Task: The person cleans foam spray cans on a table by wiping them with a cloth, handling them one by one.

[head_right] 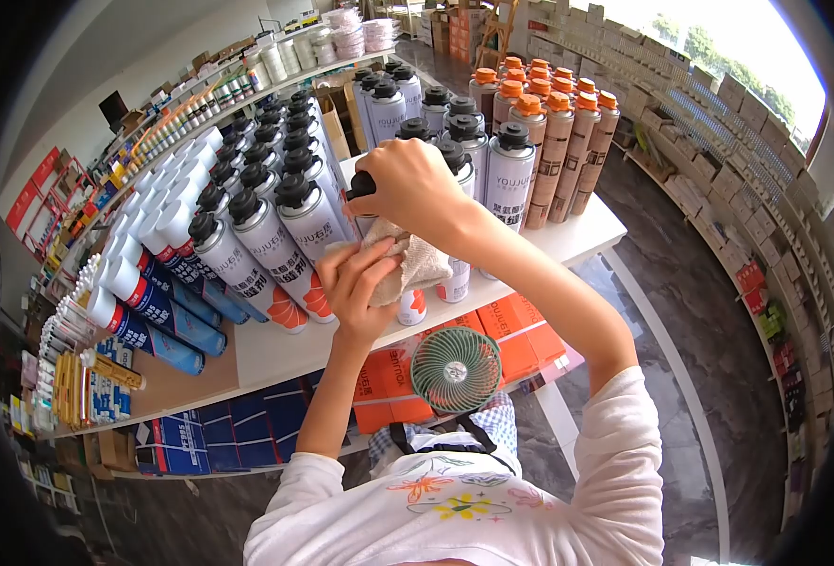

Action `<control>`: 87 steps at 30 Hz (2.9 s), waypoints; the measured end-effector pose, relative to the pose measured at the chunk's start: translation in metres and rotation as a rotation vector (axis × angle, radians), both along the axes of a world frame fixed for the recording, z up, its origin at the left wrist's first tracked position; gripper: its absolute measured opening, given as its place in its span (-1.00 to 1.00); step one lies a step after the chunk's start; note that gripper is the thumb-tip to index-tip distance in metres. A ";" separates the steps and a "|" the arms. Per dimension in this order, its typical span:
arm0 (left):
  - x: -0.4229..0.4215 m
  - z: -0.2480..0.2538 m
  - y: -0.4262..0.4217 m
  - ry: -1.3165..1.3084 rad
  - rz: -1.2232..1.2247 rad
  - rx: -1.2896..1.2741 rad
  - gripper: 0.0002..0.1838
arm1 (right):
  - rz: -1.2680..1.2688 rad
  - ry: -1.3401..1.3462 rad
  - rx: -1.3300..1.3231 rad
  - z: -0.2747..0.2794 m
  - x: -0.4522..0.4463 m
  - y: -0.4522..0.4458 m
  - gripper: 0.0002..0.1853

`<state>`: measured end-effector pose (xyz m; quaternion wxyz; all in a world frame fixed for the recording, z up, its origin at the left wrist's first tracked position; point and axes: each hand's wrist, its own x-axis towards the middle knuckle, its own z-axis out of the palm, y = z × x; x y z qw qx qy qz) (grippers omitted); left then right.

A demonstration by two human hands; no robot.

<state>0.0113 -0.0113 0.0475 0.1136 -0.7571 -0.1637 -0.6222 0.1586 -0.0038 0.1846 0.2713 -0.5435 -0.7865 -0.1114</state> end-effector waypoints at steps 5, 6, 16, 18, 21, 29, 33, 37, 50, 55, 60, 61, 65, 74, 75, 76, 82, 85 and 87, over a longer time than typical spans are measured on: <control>-0.002 -0.083 -0.005 0.156 -0.007 -0.095 -0.50 | -0.024 0.001 0.034 -0.004 -0.001 -0.007 -0.50; -0.002 -0.103 -0.013 0.221 -0.002 -0.173 -0.48 | -0.028 0.004 0.038 -0.005 -0.001 -0.007 -0.50; -0.029 -0.099 -0.035 0.243 -0.087 -0.311 -0.53 | 0.004 0.095 0.034 -0.008 0.000 -0.011 -0.51; -0.055 -0.093 -0.040 0.309 -0.008 -0.274 -0.55 | 0.020 0.107 0.051 -0.012 0.002 -0.010 -0.52; -0.095 -0.099 -0.039 0.284 0.113 -0.313 -0.52 | 0.045 0.065 0.031 -0.018 0.004 -0.012 -0.54; -0.169 -0.112 -0.004 0.484 0.300 -0.546 -0.48 | 0.084 0.136 0.058 -0.023 -0.001 -0.019 -0.49; -0.174 -0.103 -0.005 0.496 0.236 -0.684 -0.35 | 0.106 0.207 0.117 -0.029 0.004 -0.025 -0.51; -0.160 -0.060 -0.030 0.431 0.216 -0.820 -0.30 | 0.112 0.319 0.265 -0.042 0.007 -0.045 -0.55; -0.035 -0.068 -0.048 -0.051 -0.120 -1.108 -0.48 | -0.171 0.989 -0.261 -0.260 -0.016 -0.083 -0.48; -0.002 -0.130 -0.037 0.003 -0.055 -1.008 -0.27 | -0.130 0.967 -0.295 -0.285 -0.017 -0.071 -0.38; -0.007 -0.128 -0.034 0.052 -0.067 -1.210 -0.27 | -0.139 0.971 -0.328 -0.297 -0.019 -0.055 -0.37; -0.007 -0.128 -0.033 0.052 -0.067 -1.208 -0.27 | -0.151 0.979 -0.317 -0.297 -0.020 -0.053 -0.38; -0.002 -0.125 -0.034 0.161 0.024 -1.051 -0.15 | -0.165 0.913 -0.281 -0.302 -0.024 -0.047 -0.39; 0.023 -0.147 -0.011 -0.102 -0.109 -1.049 -0.07 | -0.250 0.789 -0.167 -0.295 -0.039 -0.024 -0.36; 0.023 -0.152 -0.005 -0.125 -0.149 -1.059 -0.10 | -0.241 0.793 -0.155 -0.296 -0.040 -0.021 -0.36; 0.024 -0.156 -0.001 -0.126 -0.146 -1.057 -0.10 | -0.237 0.794 -0.154 -0.298 -0.041 -0.018 -0.36; 0.035 -0.165 0.016 -0.217 -0.148 -1.045 -0.12 | -0.237 0.831 -0.183 -0.310 -0.044 0.005 -0.34; 0.038 -0.159 0.021 -0.230 -0.137 -1.042 -0.12 | -0.246 0.797 -0.162 -0.311 -0.042 0.010 -0.35; 0.039 -0.153 0.025 -0.268 -0.190 -1.052 -0.11 | -0.217 0.782 -0.138 -0.314 -0.044 0.017 -0.36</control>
